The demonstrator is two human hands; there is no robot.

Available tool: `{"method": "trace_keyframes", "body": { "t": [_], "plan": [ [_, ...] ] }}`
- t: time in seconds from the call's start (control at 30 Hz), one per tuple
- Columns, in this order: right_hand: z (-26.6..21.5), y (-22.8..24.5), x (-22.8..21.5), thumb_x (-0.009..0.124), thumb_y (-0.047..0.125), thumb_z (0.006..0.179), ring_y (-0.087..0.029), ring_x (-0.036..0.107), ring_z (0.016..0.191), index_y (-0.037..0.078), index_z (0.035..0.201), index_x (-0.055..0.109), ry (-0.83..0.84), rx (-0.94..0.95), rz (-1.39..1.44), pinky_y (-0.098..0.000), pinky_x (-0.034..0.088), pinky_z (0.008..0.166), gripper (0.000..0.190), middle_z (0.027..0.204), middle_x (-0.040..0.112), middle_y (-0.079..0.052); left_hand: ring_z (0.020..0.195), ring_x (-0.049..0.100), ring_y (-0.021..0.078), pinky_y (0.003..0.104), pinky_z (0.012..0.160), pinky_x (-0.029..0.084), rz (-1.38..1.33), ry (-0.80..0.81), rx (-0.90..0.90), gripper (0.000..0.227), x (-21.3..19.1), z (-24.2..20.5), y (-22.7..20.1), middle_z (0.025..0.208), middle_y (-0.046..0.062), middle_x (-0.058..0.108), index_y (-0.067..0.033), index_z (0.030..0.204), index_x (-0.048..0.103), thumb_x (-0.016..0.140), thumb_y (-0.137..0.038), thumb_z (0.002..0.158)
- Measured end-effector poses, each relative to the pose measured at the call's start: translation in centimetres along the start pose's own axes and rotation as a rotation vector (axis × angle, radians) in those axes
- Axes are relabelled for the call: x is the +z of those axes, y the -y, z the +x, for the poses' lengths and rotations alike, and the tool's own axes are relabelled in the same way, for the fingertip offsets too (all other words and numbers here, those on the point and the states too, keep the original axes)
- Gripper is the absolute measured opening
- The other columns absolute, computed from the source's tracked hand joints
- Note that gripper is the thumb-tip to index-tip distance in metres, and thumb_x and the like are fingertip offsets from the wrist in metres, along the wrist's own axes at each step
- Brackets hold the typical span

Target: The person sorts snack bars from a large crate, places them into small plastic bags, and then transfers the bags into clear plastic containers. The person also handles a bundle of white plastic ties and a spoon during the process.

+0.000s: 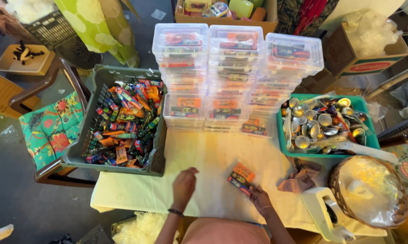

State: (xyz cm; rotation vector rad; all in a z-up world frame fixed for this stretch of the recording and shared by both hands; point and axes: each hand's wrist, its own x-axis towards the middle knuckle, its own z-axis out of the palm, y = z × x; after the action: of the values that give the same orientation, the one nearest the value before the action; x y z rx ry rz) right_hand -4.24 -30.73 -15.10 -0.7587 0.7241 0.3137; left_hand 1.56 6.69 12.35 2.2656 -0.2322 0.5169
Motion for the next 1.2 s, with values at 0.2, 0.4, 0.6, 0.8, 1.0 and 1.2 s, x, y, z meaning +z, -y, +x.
{"method": "trace_keyframes", "body": {
  "t": [0.2,0.4,0.6,0.8,1.0,1.2],
  "plan": [
    [0.1,-0.3,0.0,0.066,-0.002,0.087,-0.014,0.059,0.072,0.021,0.076,0.051,-0.005,-0.008,0.002,-0.0334,0.052,0.071,0.030,0.083,0.068,0.000,0.103,0.070,0.0275,0.038,0.089,0.056,0.097,-0.235,0.010,0.021,-5.6,7.2,-0.7,0.110,0.007,0.074,-0.0095,0.104,0.072,0.065,0.003,0.088],
    [-0.7,-0.1,1.2,0.067,0.000,0.093,-0.014,0.059,0.075,0.019,0.082,0.054,-0.069,0.028,-0.002,-0.0327,0.049,0.069,0.025,0.088,0.067,0.000,0.094,0.073,0.0256,0.034,0.080,0.057,-0.073,0.009,-0.299,0.018,-0.5,6.0,-1.0,0.107,0.010,0.076,-0.0070,0.111,0.071,0.062,-0.002,0.096],
    [-3.0,0.3,4.7,0.063,0.000,0.093,-0.013,0.060,0.080,0.019,0.098,0.063,-0.112,-0.015,0.233,-0.0336,0.053,0.078,0.019,0.090,0.068,0.003,0.102,0.073,0.0175,0.032,0.089,0.058,-1.096,0.956,-1.300,0.040,14.5,-6.5,1.5,0.118,0.003,0.076,-0.0118,0.130,0.066,0.061,-0.027,0.093],
    [-1.9,-0.5,5.3,0.061,0.004,0.090,-0.021,0.067,0.083,0.015,0.098,0.060,-0.200,-0.077,0.294,-0.0441,0.055,0.067,0.013,0.087,0.068,-0.003,0.099,0.065,0.0234,0.035,0.085,0.054,-0.965,0.581,-1.478,0.039,26.2,-9.9,-1.8,0.110,0.008,0.069,-0.0076,0.134,0.062,0.075,-0.019,0.099],
    [-2.4,0.0,5.2,0.068,0.010,0.090,-0.025,0.066,0.076,0.010,0.105,0.066,-0.290,-0.053,0.180,-0.0393,0.056,0.060,0.015,0.090,0.072,-0.009,0.093,0.073,0.0249,0.037,0.074,0.056,-1.281,0.552,-1.394,0.035,29.9,-11.8,0.0,0.109,0.012,0.075,-0.0009,0.123,0.069,0.068,-0.008,0.089],
    [-10.0,5.1,1.1,0.075,0.019,0.094,-0.012,0.070,0.107,0.016,0.139,0.062,-0.058,-0.012,-0.213,-0.0284,0.058,0.090,0.047,0.118,0.074,0.002,0.097,0.070,0.0288,0.041,0.085,0.061,-1.173,0.402,-1.434,0.024,30.5,-12.5,1.3,0.108,0.015,0.071,0.0056,0.113,0.065,0.070,0.001,0.090]
  ]
}}
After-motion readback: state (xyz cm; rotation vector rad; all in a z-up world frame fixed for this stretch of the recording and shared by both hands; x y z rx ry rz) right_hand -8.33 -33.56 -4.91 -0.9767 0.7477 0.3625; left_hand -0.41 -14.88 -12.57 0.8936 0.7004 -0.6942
